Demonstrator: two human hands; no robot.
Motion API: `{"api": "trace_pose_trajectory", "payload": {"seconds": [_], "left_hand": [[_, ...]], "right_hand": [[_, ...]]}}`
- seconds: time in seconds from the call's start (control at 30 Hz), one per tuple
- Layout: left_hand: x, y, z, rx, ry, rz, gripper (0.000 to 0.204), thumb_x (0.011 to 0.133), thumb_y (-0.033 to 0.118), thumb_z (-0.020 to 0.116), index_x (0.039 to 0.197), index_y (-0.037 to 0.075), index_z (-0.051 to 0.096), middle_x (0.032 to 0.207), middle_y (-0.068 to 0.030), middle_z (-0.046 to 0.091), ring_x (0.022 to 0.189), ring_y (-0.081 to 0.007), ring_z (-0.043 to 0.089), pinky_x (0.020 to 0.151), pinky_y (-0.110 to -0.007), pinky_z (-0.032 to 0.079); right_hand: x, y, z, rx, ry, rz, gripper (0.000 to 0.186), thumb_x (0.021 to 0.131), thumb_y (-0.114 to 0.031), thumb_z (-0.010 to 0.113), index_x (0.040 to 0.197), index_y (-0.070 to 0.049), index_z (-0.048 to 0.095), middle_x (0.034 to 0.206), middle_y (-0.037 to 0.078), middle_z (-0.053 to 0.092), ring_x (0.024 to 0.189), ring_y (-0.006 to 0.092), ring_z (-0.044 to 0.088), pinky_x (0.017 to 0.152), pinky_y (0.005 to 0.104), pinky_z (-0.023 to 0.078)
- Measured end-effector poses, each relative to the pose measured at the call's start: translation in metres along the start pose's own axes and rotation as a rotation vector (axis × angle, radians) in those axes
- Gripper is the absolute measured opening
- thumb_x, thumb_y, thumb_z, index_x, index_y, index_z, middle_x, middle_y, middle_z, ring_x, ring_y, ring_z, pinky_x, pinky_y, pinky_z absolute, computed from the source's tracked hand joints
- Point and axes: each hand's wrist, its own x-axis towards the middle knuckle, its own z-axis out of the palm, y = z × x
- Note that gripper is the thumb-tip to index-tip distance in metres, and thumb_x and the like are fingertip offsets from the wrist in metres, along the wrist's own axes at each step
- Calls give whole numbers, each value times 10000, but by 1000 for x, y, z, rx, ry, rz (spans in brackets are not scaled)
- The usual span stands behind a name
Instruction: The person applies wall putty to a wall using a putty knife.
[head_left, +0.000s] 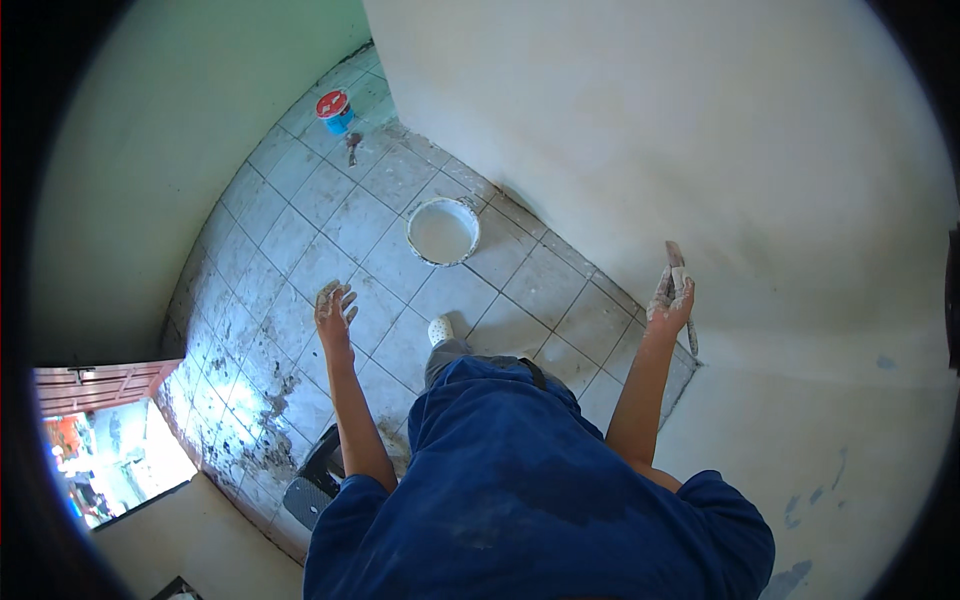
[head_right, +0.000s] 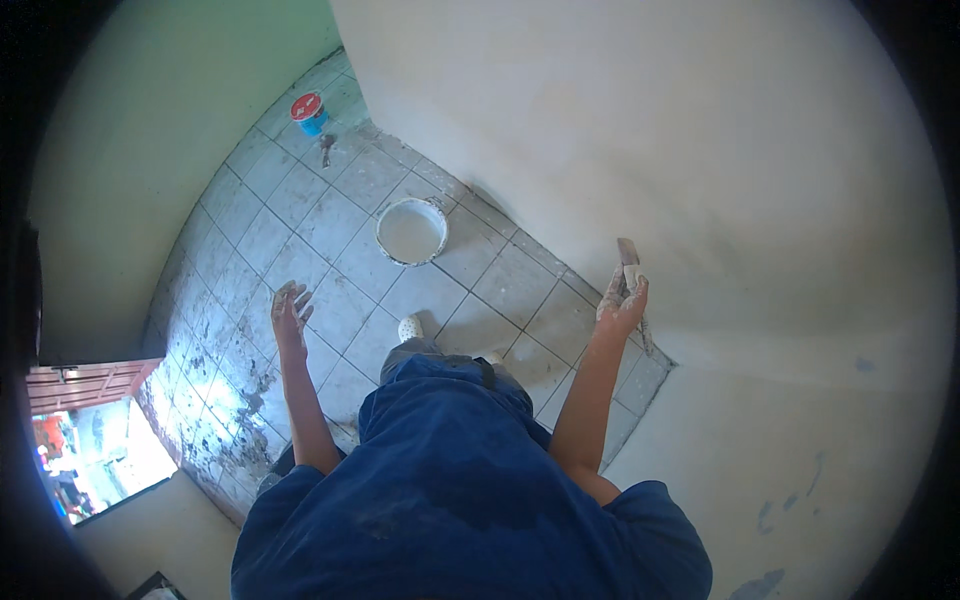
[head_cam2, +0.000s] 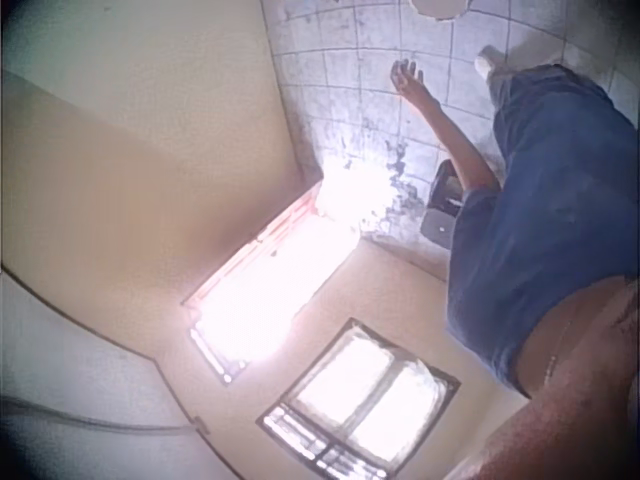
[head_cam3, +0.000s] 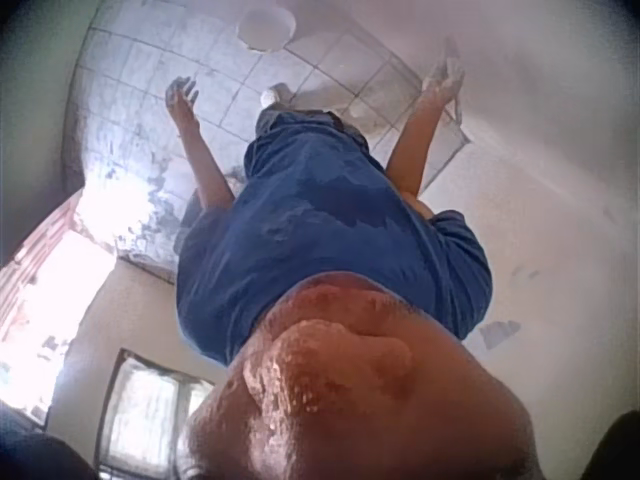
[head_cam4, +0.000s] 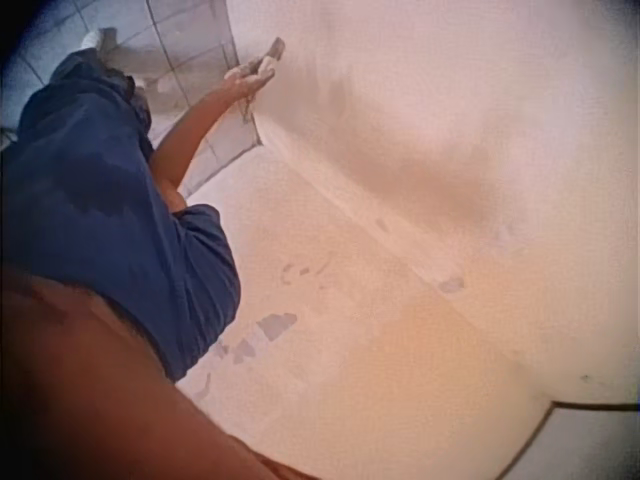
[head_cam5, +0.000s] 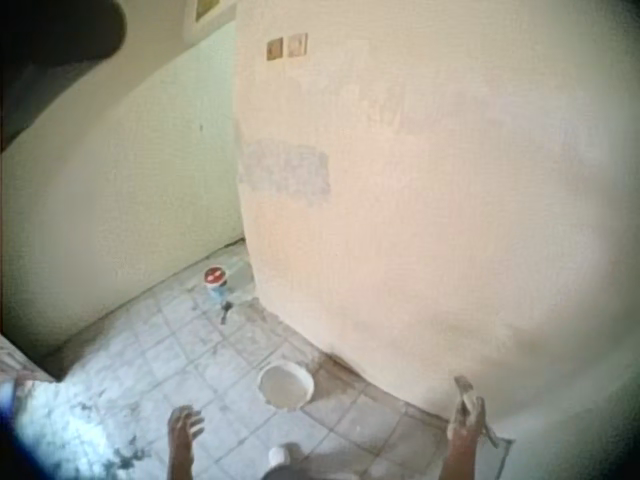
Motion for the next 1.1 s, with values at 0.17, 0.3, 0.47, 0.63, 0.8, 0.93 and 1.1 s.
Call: {"api": "trace_pose_trajectory", "payload": {"seconds": [0.17, 0.3, 0.47, 0.63, 0.8, 0.93, 1.1], "left_hand": [[39, -11, -10, -6, -47, -21, 313, 802, 257, 467, 1068, 94, 445, 1005, -89, 517, 927, -208, 492, 785, -366, 367], [66, -13, 9, 99, -126, -114, 308, 800, 263, 467, 1053, 89, 450, 985, -85, 528, 898, -203, 508, 769, -354, 383], [86, -23, 35, 219, -270, -94, 236, 785, 174, 482, 994, 65, 485, 897, -69, 562, 798, -150, 539, 645, -274, 410], [110, -40, 55, 422, -335, 41, 213, 782, 134, 490, 966, 26, 495, 819, -87, 575, 749, -159, 553, 646, -254, 423], [117, -55, 67, 491, -313, -76, 221, 795, 150, 470, 992, 49, 479, 859, -67, 568, 782, -146, 543, 647, -265, 424], [119, -83, 58, 494, -247, -224, 225, 811, 159, 444, 1020, 80, 464, 914, -46, 562, 812, -134, 540, 634, -273, 428], [144, -163, 46, 555, -207, -169, 231, 808, 190, 461, 1003, 68, 480, 904, -52, 568, 786, -134, 549, 626, -271, 430]], "right_hand": [[-21, 47, 26, -61, -139, 39, 270, 732, -104, 549, 923, 49, 435, 962, 129, 471, 896, 216, 496, 839, 302, 432], [-37, 80, 44, -134, -142, 72, 288, 740, -124, 547, 948, 36, 429, 975, 112, 470, 901, 203, 494, 835, 289, 428], [-53, 111, 54, -231, -125, 133, 282, 763, -130, 518, 972, 25, 409, 993, 112, 460, 903, 207, 494, 829, 310, 432], [-39, 150, 50, -375, -185, 268, 266, 764, -102, 508, 994, -19, 404, 988, 106, 466, 917, 214, 498, 804, 340, 450], [-11, 203, 52, -586, -143, 372, 238, 766, -120, 512, 963, -9, 442, 973, 96, 491, 885, 208, 510, 803, 325, 447], [14, 254, 41, -792, -131, 515, 283, 756, -105, 520, 1019, -37, 441, 956, 85, 513, 849, 198, 528, 749, 300, 451], [49, 341, 0, -972, -215, 594, 319, 706, -52, 557, 1002, -28, 439, 905, 73, 516, 812, 168, 530, 668, 257, 442]]}}
